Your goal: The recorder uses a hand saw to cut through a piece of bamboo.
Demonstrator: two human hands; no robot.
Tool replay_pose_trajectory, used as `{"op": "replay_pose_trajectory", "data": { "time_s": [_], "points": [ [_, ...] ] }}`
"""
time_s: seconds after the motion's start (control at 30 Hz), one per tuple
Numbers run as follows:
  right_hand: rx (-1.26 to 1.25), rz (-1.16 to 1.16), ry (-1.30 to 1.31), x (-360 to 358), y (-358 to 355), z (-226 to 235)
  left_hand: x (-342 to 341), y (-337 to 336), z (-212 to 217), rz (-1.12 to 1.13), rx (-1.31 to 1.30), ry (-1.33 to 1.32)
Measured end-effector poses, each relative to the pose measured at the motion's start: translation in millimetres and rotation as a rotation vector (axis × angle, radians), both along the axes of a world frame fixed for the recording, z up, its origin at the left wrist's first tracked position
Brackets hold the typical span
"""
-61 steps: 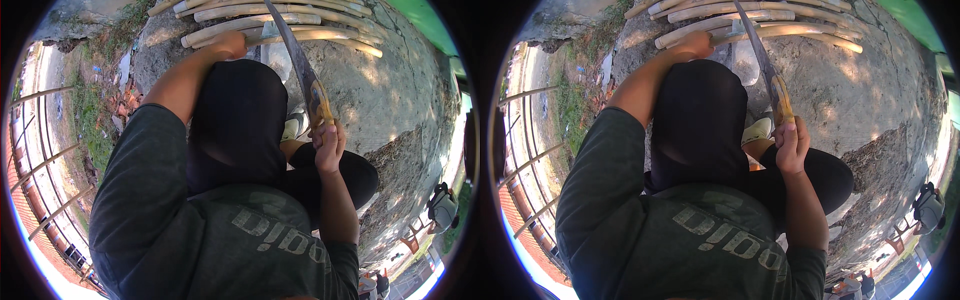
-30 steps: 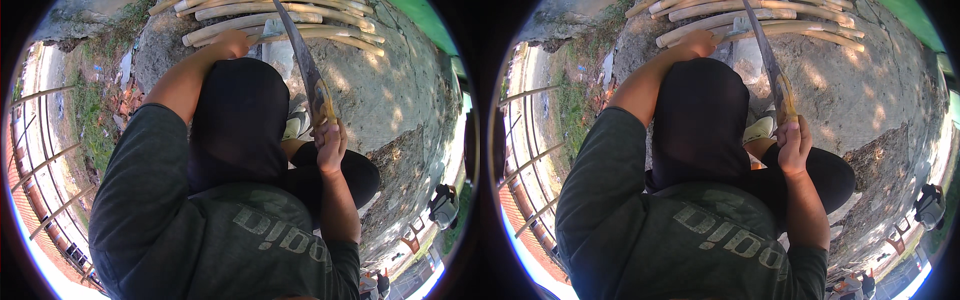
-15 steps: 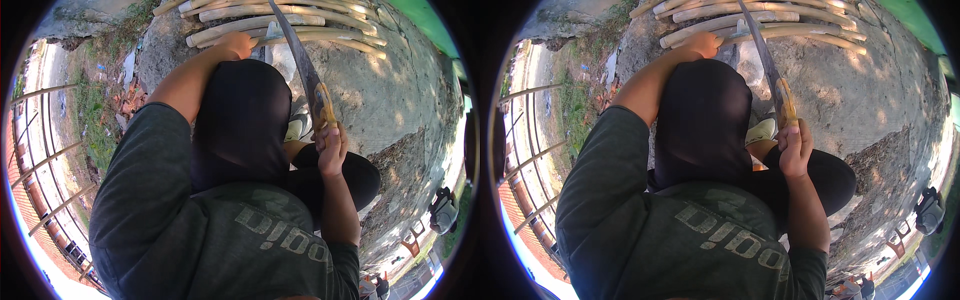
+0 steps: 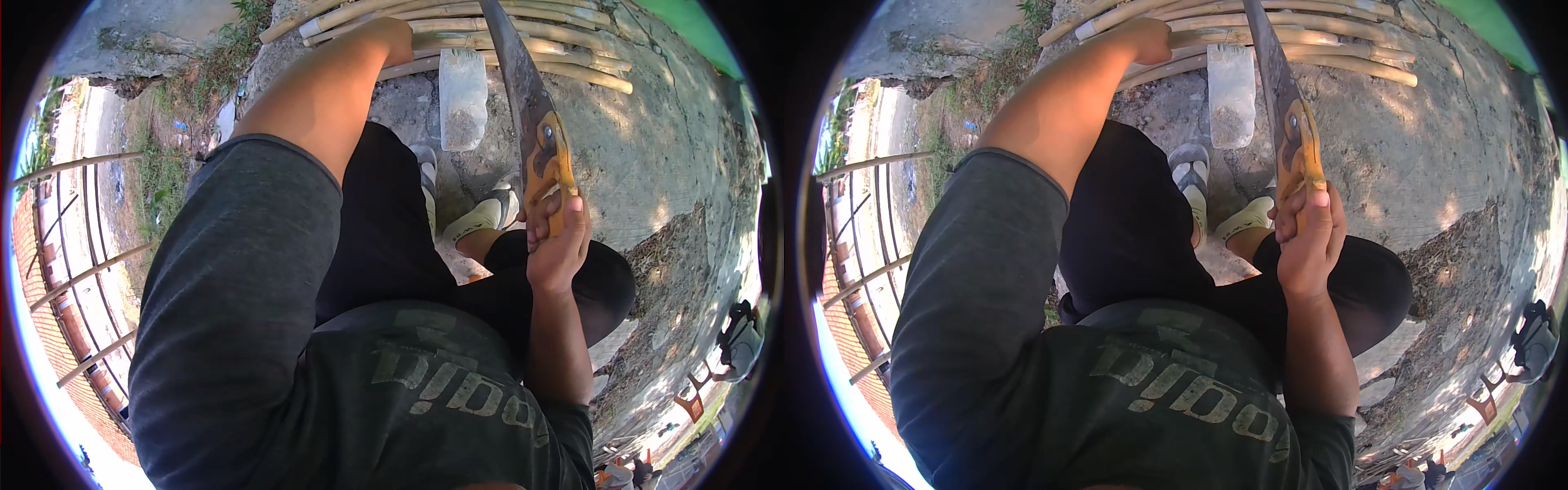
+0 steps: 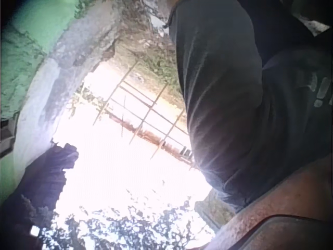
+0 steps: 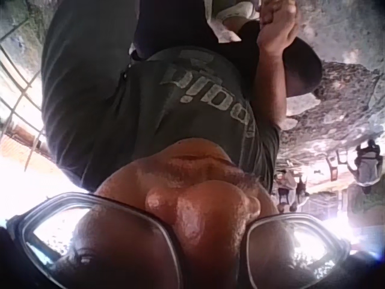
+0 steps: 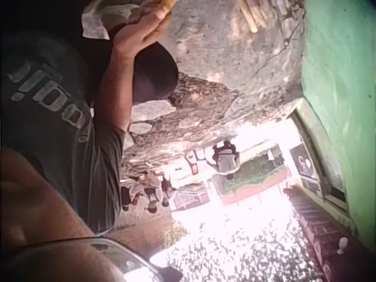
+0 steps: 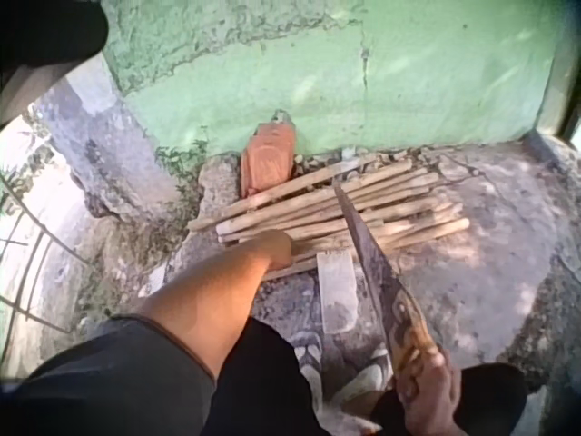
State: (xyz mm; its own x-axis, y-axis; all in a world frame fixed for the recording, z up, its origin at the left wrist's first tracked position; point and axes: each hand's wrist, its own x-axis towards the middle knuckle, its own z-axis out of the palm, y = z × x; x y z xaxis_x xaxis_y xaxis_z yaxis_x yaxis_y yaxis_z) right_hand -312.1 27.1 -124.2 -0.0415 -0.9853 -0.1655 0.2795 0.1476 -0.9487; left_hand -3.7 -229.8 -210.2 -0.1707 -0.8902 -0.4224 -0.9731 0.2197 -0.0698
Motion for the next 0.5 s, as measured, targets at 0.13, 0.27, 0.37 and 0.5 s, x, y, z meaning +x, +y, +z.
{"op": "replay_pose_trajectory", "data": {
  "time_s": [0.13,0.27,0.37,0.5],
  "points": [
    [-0.027,-0.012,0.011,8,-3,-8,-21,6,-27,0.062,0.070,0.046],
    [0.035,-0.004,0.023,13,-8,-25,-22,3,-31,0.068,0.091,0.101],
    [0.060,0.026,0.037,22,-11,-33,-8,-3,-43,0.081,0.089,0.113],
    [0.058,0.056,0.093,22,-10,-41,-13,0,-43,0.092,0.146,0.116]
  ]
}}
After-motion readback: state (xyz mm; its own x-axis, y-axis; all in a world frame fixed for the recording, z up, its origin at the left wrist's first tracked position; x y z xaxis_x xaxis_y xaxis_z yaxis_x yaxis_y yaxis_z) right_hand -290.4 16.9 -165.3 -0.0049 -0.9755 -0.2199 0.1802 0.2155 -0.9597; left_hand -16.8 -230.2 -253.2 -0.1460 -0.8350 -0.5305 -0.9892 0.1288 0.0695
